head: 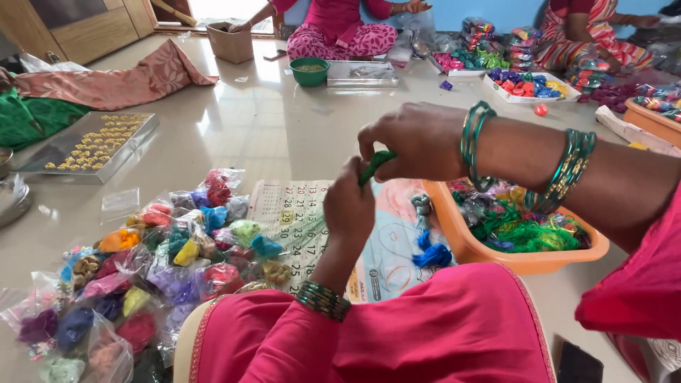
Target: The person sits on the floor and knots a bundle of yellow dyed fiber, sets it aside, then picks up a green fiber bundle, stretches it out and twists it into a tight strand, working over a calendar sheet with trays and bags of colored fiber around them.
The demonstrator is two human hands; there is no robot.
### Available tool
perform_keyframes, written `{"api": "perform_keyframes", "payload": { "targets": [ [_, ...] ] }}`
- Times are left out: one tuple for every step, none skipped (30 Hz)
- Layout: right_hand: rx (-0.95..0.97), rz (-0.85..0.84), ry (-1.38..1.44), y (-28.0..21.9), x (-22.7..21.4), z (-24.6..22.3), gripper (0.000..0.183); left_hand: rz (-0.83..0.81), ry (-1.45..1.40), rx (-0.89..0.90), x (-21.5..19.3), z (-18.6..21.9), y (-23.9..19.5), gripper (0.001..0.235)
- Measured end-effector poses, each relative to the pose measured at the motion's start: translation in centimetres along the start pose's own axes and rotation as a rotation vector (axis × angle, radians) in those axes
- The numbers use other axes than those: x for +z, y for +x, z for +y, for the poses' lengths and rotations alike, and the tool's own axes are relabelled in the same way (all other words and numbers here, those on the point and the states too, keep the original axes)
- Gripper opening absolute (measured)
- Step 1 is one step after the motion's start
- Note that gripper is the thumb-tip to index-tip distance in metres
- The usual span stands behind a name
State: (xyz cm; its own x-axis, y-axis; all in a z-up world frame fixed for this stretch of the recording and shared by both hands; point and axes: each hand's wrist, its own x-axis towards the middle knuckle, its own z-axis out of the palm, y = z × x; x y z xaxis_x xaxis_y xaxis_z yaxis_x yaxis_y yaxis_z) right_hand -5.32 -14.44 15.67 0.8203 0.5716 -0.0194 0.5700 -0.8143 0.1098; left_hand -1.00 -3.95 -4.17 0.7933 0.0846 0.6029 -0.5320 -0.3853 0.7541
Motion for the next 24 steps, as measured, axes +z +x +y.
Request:
{"api": "perform_keyframes", "payload": {
  "targets": [
    [0.027, -0.015, -0.018, -0.2, -0.1, -0.3, 0.040, 0.018, 0.007, -0.003, -0.3, -0.5, -0.3, 0.012],
    [0.025, -0.015, -0.018, -0.3, -0.2, -0.2, 0.040, 0.020, 0.008, -0.004, -0.4, -1.1, -0.8, 0.012],
    [0.034, -0.031, -0.014, -0.5, -0.4, -0.1, 0.036, 0.001, 0.085, -0.034, -0.6, -1.6, -1.2, 0.016],
    [0.039, -0.047, -0.009, -0.5, -0.5, 0.0, 0.033, -0.016, 0.163, -0.066, -0.8, -2.2, -1.7, 0.023],
    [0.034, -0.047, -0.009, -0.6, -0.7, 0.6, 0.033, -0.013, 0.166, -0.068, -0.8, -3.0, -2.4, 0.023],
    [0.078, -0.051, -0.008, -0.7, -1.0, 1.3, 0.033, -0.038, 0.181, -0.068, -0.7, -3.7, -3.0, 0.018],
    [0.123, -0.055, -0.007, -0.7, -1.2, 2.1, 0.033, -0.062, 0.196, -0.067, -0.5, -4.4, -3.6, 0.015],
    [0.124, -0.053, -0.010, -0.7, -1.1, 3.5, 0.033, -0.060, 0.194, -0.064, -0.6, -4.7, -3.9, 0.015],
    [0.087, 0.002, -0.025, -0.6, -1.0, 5.0, 0.031, -0.103, 0.174, -0.089, -0.6, -4.9, -4.3, 0.014],
    [0.052, 0.053, -0.039, -0.7, -0.8, 6.4, 0.029, -0.150, 0.152, -0.114, -0.5, -5.2, -4.7, 0.013],
    [0.055, 0.053, -0.040, -0.8, -0.8, 7.5, 0.029, -0.153, 0.149, -0.112, -0.7, -4.9, -4.9, 0.013],
    [0.068, 0.057, -0.024, -0.9, -0.8, 8.5, 0.028, -0.190, 0.115, -0.116, -0.8, -4.5, -4.9, 0.012],
    [0.080, 0.061, -0.007, -1.0, -0.8, 9.5, 0.028, -0.227, 0.080, -0.120, -1.0, -4.2, -5.0, 0.012],
    [0.085, 0.061, -0.007, -1.1, -0.7, 10.0, 0.028, -0.231, 0.078, -0.117, -0.9, -4.2, -5.1, 0.012],
    [0.108, 0.065, -0.012, -1.3, -0.7, 10.6, 0.029, -0.233, 0.050, -0.111, -0.9, -4.1, -5.2, 0.011],
    [0.135, 0.073, -0.015, -1.5, -0.7, 11.2, 0.031, -0.240, 0.022, -0.100, -0.8, -4.0, -5.1, 0.010],
    [0.144, 0.079, -0.015, -1.7, -0.6, 11.7, 0.031, -0.247, 0.021, -0.091, -0.8, -4.0, -5.1, 0.010],
    [0.162, 0.110, -0.010, -1.9, -0.6, 12.2, 0.031, -0.224, -0.085, -0.052, -0.7, -3.9, -5.2, 0.009],
    [0.180, 0.141, -0.006, -2.1, -0.6, 12.7, 0.031, -0.202, -0.192, -0.014, -0.6, -3.8, -5.3, 0.009],
    [0.190, 0.143, -0.009, -2.3, -0.6, 13.3, 0.031, -0.208, -0.197, -0.007, -0.9, -3.1, -5.2, 0.009],
    [0.154, 0.178, 0.045, -2.5, -0.6, 13.8, 0.030, -0.266, -0.159, -0.082, -1.4, -2.3, -5.2, 0.010],
    [0.115, 0.213, 0.098, -2.6, -0.6, 14.3, 0.030, -0.322, -0.119, -0.157, -1.8, -1.6, -5.2, 0.011],
    [0.121, 0.216, 0.093, -2.8, -0.8, 14.1, 0.030, -0.325, -0.123, -0.151, -1.9, -1.7, -5.3, 0.011],
    [0.165, 0.209, 0.105, -2.8, -0.9, 13.9, 0.030, -0.316, -0.084, -0.124, -2.0, -1.9, -5.4, 0.012]
  ]
}}
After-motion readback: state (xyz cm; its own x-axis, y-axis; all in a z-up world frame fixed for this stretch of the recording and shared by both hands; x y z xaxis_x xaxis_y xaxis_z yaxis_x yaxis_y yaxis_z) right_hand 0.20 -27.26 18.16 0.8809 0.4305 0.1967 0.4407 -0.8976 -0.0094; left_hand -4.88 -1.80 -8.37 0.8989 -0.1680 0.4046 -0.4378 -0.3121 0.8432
